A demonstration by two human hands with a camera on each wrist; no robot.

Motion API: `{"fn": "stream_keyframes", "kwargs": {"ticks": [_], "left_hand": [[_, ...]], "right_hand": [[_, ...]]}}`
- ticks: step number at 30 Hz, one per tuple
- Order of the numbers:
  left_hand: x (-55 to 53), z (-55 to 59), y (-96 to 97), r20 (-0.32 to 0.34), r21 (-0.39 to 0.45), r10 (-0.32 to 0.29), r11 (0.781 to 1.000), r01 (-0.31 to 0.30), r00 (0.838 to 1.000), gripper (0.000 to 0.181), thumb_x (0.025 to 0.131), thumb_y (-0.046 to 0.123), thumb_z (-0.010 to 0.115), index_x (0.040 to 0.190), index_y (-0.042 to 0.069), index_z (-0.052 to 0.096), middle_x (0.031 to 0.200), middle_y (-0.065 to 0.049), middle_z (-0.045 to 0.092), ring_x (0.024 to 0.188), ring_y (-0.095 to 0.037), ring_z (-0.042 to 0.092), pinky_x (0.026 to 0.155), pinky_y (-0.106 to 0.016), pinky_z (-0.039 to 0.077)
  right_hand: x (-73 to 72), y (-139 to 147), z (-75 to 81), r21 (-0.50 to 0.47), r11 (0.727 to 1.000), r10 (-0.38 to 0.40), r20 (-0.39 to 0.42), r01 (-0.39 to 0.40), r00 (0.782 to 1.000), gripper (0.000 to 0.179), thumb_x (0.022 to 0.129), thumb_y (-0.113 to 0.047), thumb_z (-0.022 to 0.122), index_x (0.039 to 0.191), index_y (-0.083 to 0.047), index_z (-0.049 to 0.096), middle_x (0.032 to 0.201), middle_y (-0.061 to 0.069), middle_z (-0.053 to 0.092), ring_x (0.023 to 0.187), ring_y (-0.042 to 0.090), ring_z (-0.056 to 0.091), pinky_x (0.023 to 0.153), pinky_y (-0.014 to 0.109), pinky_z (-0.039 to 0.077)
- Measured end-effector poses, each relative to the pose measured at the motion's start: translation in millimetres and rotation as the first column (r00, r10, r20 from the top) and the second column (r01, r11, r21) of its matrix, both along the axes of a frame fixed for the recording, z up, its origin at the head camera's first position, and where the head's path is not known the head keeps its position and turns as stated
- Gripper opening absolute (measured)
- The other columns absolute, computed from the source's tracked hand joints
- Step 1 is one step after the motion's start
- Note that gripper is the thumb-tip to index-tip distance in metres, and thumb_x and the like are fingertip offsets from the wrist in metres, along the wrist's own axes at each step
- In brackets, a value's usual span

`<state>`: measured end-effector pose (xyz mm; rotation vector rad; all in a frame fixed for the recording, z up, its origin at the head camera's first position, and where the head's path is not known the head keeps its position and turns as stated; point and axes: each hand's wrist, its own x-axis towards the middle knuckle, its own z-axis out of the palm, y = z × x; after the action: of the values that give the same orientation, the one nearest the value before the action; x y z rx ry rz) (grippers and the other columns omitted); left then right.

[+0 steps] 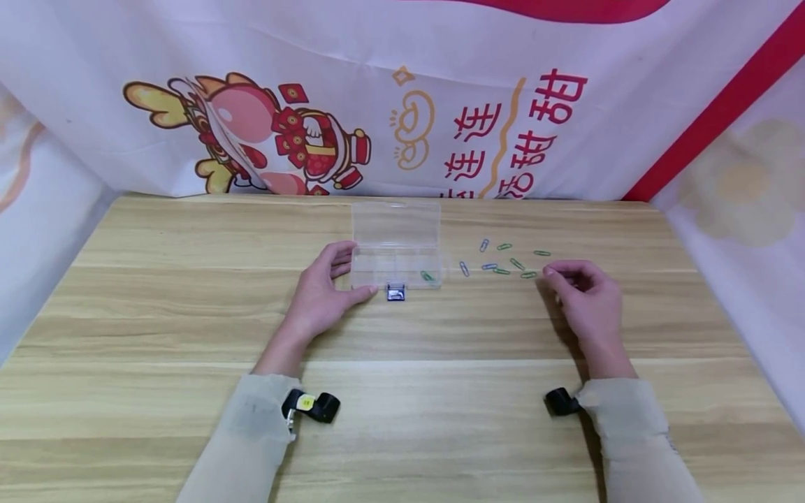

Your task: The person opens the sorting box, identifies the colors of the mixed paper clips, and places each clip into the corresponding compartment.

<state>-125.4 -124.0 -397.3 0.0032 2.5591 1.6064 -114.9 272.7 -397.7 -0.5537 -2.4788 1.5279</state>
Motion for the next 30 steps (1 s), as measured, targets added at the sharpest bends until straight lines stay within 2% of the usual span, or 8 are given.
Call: {"fn": "stream_keyframes", "kwargs": {"ticks": [6, 9, 13, 18, 30], "left_hand": [[0.9, 0.9, -1.5, 0.001, 0.0, 0.002, 1.0, -0.002, 1.0, 0.082, 0.091, 0.017, 0.088, 0.161, 0.014, 0.045, 0.161, -0.014, 0.053, 0.148, -0.034, 0.054, 0.128, -0.047, 0.046], [1.0, 0.9, -1.5, -0.004, 0.0, -0.001, 1.0, 0.001, 1.0, 0.082, 0.091, 0.017, 0.088, 0.161, 0.014, 0.045, 0.161, -0.015, 0.053, 0.148, -0.034, 0.054, 0.128, -0.047, 0.046], [0.9, 1.3, -0.9, -0.008, -0.005, -0.005, 1.0, 0.005, 1.0, 0.082, 0.092, 0.018, 0.088, 0.161, 0.013, 0.044, 0.161, -0.015, 0.053, 0.148, -0.034, 0.055, 0.128, -0.047, 0.046], [1.2, 2.0, -0.6, -0.002, -0.001, 0.0, 1.0, 0.0, 1.0, 0.082, 0.091, 0.017, 0.088, 0.161, 0.014, 0.045, 0.162, -0.015, 0.052, 0.149, -0.034, 0.054, 0.128, -0.046, 0.045], [1.6, 2.4, -0.5, -0.006, 0.0, 0.001, 1.0, -0.001, 1.0, 0.083, 0.09, 0.018, 0.089, 0.161, 0.014, 0.045, 0.161, -0.015, 0.053, 0.148, -0.034, 0.055, 0.128, -0.046, 0.046]], "right_hand": [[-2.7, 2.1, 0.2, 0.058, 0.998, 0.027, 0.027, -0.029, 0.999, 0.03, 0.099, -0.041, 0.078, 0.118, -0.018, 0.078, 0.1, -0.017, 0.069, 0.093, 0.008, 0.059, 0.068, 0.014, 0.052], [-3.4, 1.6, -1.0, 0.12, 0.991, 0.048, 0.046, -0.053, 0.998, 0.033, 0.099, -0.041, 0.078, 0.122, -0.017, 0.078, 0.107, -0.012, 0.07, 0.097, 0.008, 0.058, 0.075, 0.015, 0.05], [-4.9, 1.4, -2.4, 0.223, 0.968, 0.103, 0.071, -0.116, 0.992, 0.033, 0.102, -0.039, 0.074, 0.126, -0.017, 0.078, 0.121, 0.0, 0.072, 0.101, 0.013, 0.056, 0.081, 0.019, 0.047], [-7.0, 0.3, -1.9, 0.319, 0.929, 0.173, 0.07, -0.187, 0.982, 0.03, 0.104, -0.033, 0.072, 0.127, -0.015, 0.078, 0.127, 0.01, 0.068, 0.103, 0.018, 0.055, 0.08, 0.021, 0.046], [-6.2, -3.3, -2.0, 0.354, 0.914, 0.181, 0.078, -0.197, 0.98, 0.028, 0.105, -0.029, 0.07, 0.125, -0.012, 0.079, 0.126, 0.013, 0.065, 0.104, 0.022, 0.055, 0.081, 0.026, 0.046]]}}
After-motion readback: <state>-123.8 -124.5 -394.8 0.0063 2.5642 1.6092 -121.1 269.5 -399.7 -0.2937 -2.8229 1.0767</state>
